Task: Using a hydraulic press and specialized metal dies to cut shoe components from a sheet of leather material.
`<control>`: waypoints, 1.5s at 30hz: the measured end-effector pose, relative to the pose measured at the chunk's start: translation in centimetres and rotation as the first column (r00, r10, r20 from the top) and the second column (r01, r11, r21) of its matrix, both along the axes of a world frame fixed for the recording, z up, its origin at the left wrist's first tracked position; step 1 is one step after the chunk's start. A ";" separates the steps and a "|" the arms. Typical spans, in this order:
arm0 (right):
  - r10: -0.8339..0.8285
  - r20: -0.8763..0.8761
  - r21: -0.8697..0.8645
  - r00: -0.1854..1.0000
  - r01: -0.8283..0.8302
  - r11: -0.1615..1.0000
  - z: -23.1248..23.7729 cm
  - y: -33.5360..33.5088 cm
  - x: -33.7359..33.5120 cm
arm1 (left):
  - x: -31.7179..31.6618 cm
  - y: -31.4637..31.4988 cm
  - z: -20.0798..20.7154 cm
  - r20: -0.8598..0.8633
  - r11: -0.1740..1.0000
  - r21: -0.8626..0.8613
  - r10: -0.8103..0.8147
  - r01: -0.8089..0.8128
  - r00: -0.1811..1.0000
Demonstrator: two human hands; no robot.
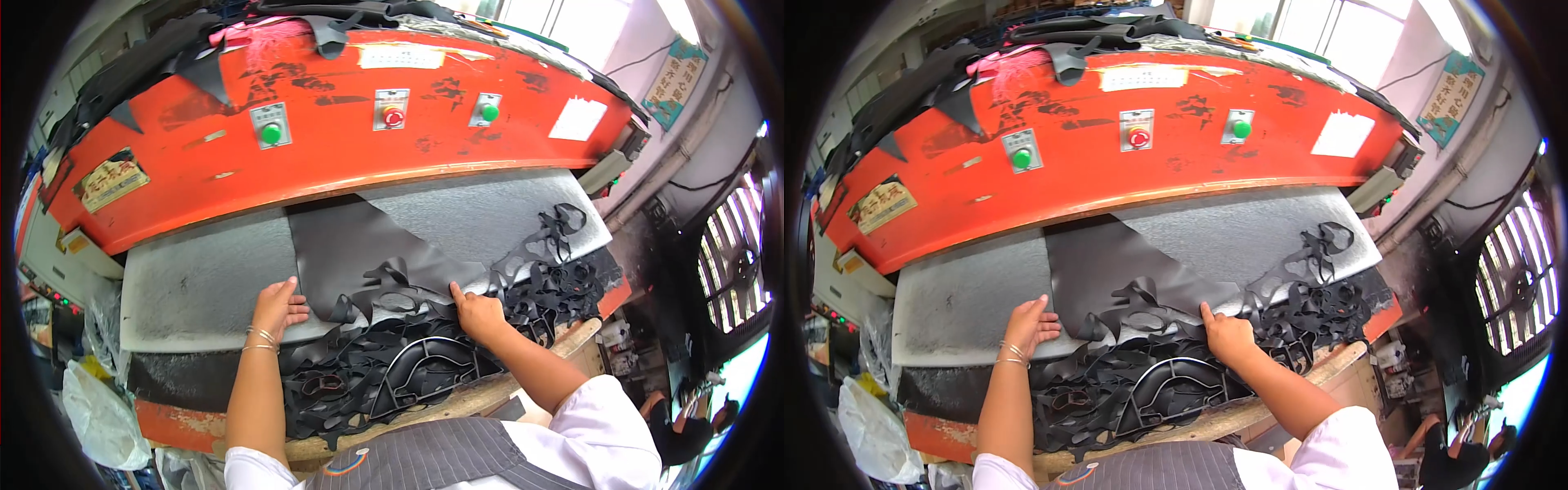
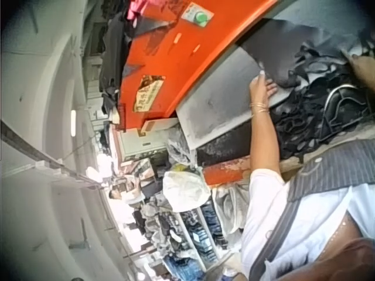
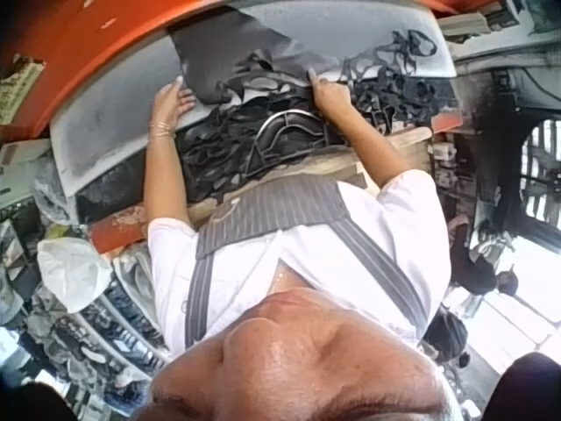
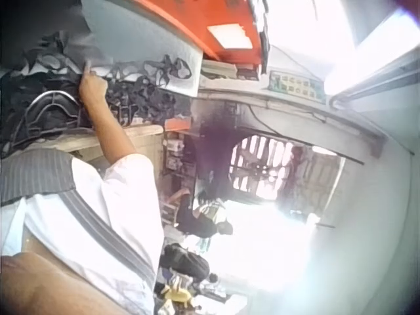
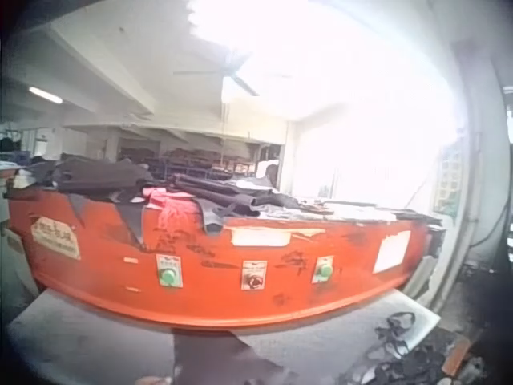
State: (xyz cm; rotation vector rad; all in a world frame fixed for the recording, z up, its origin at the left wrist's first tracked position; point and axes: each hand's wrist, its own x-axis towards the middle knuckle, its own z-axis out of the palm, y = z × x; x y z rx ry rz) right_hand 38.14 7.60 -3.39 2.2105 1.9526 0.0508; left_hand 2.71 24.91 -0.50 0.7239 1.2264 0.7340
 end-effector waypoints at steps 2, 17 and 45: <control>-0.022 -0.049 0.059 0.999 0.025 0.998 -0.4 -0.6 0.9 | 1.6 1.4 -1.1 -0.242 0.968 0.108 -0.194 0.225 0.951; 0.383 -0.551 0.225 0.741 -0.310 0.924 5.3 -5.5 -2.3 | 9.8 -1.0 -0.9 -0.894 0.570 0.427 0.149 0.702 0.422; 0.464 -0.531 -0.002 0.709 -0.549 0.836 5.8 -2.9 -5.2 | 2.5 1.9 -3.4 -0.852 0.853 0.359 0.135 0.378 0.505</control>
